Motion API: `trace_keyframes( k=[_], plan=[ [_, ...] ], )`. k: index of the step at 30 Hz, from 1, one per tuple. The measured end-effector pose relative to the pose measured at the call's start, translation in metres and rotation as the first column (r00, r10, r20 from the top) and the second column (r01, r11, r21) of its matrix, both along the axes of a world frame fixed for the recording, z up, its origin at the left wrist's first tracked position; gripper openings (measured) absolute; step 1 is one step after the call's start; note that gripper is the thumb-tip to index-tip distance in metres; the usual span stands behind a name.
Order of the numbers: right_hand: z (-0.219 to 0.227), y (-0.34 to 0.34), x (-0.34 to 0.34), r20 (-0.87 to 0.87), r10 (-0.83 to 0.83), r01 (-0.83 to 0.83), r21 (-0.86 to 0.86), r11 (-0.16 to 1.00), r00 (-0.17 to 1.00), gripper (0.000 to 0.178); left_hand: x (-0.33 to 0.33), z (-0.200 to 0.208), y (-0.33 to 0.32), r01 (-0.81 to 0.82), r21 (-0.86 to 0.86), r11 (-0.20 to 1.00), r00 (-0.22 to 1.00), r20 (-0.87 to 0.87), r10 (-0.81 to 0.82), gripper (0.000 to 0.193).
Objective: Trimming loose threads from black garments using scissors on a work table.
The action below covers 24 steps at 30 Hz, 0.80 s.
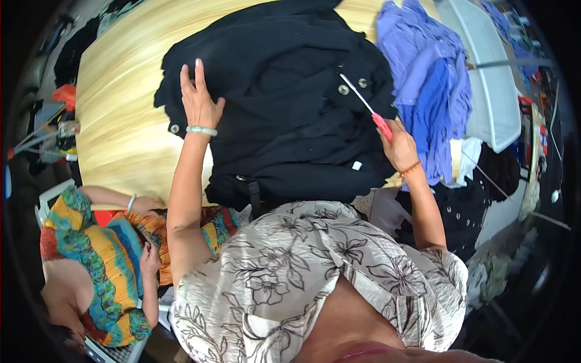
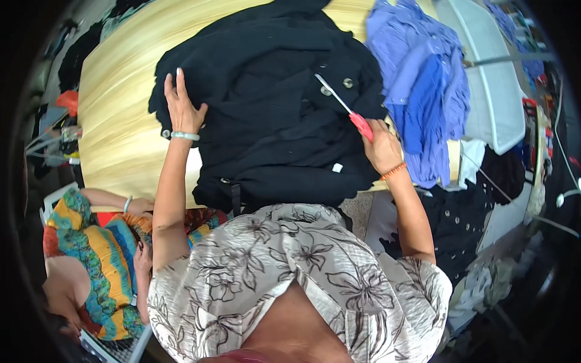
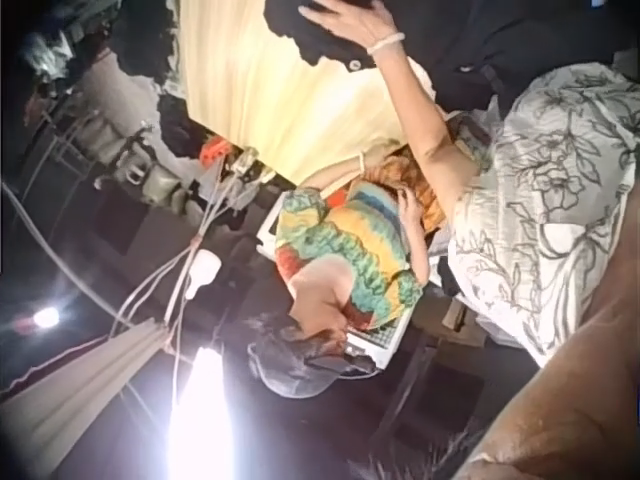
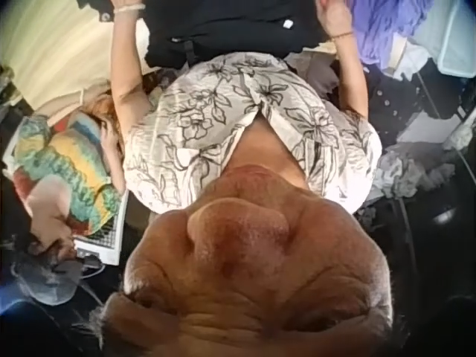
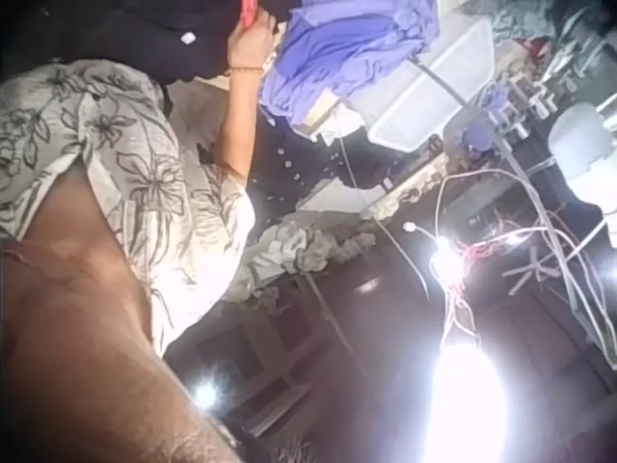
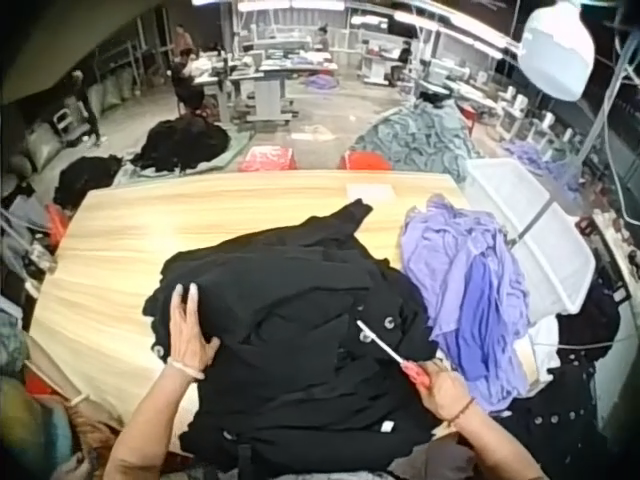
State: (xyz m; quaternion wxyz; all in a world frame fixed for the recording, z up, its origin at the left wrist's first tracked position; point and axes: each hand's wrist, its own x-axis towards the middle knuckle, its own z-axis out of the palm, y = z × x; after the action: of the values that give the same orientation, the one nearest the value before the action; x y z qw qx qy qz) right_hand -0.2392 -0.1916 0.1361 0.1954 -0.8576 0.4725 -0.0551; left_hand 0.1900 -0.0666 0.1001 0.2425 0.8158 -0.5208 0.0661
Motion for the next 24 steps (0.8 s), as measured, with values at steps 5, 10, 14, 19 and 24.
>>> trace_keyframes(
  k=[5,10,14,19,24],
  plan=[
    [0.005,0.001,0.001,-0.005,-0.027,0.027,0.014,1.000,1.000,0.027,0.079,-0.033,0.026,-0.071,0.087,0.994,0.989,-0.127,0.082,0.132],
    [0.011,0.001,0.016,0.042,-0.010,0.011,-0.008,1.000,0.999,0.024,0.120,-0.077,0.060,-0.314,0.151,0.937,0.469,-0.834,0.292,0.131],
    [0.028,-0.001,0.040,0.108,0.064,-0.062,-0.023,0.998,0.992,0.021,0.133,-0.117,0.084,-0.280,0.224,0.933,0.538,-0.769,0.346,0.083],
    [0.037,-0.004,0.121,0.264,0.213,-0.198,-0.084,0.977,0.941,0.034,0.121,-0.108,0.086,-0.174,0.309,0.935,0.556,-0.753,0.352,0.073],
    [0.007,0.018,0.197,0.067,0.322,-0.318,-0.068,0.946,0.944,0.086,0.120,-0.123,0.127,-0.220,0.178,0.959,0.705,-0.650,0.282,0.055]
  ],
)
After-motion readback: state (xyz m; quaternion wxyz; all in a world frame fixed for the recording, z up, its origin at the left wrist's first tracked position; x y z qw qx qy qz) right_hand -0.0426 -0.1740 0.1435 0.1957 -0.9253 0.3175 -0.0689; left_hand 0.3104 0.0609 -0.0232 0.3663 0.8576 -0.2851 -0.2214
